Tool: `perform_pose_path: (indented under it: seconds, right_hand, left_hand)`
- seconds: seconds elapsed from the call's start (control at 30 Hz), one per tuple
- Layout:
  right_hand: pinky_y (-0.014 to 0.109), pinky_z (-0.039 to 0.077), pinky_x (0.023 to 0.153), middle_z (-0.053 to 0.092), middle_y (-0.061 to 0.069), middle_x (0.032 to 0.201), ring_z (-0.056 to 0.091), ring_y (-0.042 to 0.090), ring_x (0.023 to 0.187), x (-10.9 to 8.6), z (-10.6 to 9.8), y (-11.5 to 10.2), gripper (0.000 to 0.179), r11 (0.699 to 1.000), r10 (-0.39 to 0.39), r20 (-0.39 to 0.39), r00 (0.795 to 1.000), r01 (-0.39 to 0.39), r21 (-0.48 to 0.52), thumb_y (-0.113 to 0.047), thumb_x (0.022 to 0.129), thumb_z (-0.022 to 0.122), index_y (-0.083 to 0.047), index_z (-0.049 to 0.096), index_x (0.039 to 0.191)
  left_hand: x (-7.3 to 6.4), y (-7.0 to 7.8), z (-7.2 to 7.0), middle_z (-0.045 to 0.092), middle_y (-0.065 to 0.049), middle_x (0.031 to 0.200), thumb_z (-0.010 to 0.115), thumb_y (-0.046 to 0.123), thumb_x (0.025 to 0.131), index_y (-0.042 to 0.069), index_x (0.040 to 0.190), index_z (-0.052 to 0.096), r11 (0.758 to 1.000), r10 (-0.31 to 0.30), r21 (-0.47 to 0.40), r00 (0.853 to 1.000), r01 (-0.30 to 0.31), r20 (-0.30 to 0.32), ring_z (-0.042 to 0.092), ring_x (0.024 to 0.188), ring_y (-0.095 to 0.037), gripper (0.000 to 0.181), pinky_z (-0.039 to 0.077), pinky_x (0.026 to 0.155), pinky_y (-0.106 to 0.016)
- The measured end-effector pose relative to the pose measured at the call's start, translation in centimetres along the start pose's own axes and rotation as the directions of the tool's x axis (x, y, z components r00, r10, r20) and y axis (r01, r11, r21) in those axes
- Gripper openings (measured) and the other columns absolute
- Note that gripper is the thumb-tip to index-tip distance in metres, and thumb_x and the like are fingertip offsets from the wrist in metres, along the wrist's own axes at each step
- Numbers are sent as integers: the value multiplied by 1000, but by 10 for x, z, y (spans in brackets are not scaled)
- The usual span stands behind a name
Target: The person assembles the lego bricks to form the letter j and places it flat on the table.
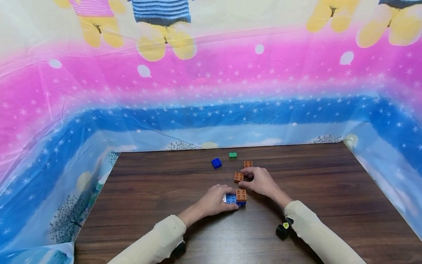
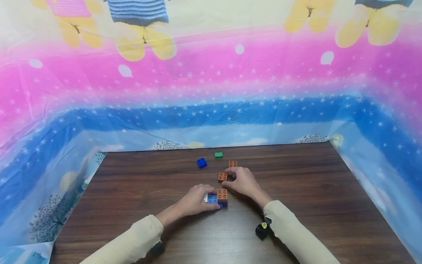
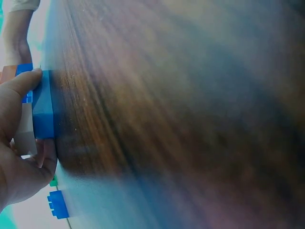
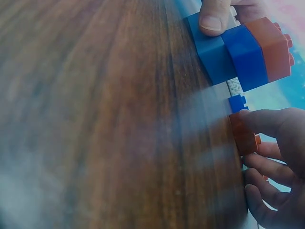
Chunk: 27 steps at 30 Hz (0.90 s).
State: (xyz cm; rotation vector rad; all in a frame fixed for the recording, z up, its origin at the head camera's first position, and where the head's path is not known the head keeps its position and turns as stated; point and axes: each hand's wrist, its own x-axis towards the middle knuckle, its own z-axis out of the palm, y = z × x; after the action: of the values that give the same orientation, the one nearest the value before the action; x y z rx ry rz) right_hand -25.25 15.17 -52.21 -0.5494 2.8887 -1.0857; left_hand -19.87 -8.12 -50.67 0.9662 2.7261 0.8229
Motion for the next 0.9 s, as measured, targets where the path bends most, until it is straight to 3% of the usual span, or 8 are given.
perform_pose_path:
  seconds: [0.53, 0.9]
  right_hand:
    - [38, 53, 78, 71, 0, 101, 62, 13, 87, 6, 5, -4, 51, 998, 2, -9, 1000, -2, -66, -34, 81, 88, -12, 73, 125]
    - [41, 53, 79, 71, 1, 102, 63, 15, 89, 6, 4, -5, 42, 996, -12, 4, 1000, 13, -89, -29, 85, 85, -12, 74, 122]
  left_hand:
    - [0, 1, -1, 72, 6, 110, 79, 44, 89, 16, 123, 72, 1000, 8, -14, 1000, -8, 1, 57, 92, -6, 45, 47, 81, -26]
    - [-1, -1, 0, 71, 4, 113, 78, 46, 89, 15, 126, 71, 1000, 2, -4, 1000, -2, 1, 58, 95, -8, 49, 48, 82, -28]
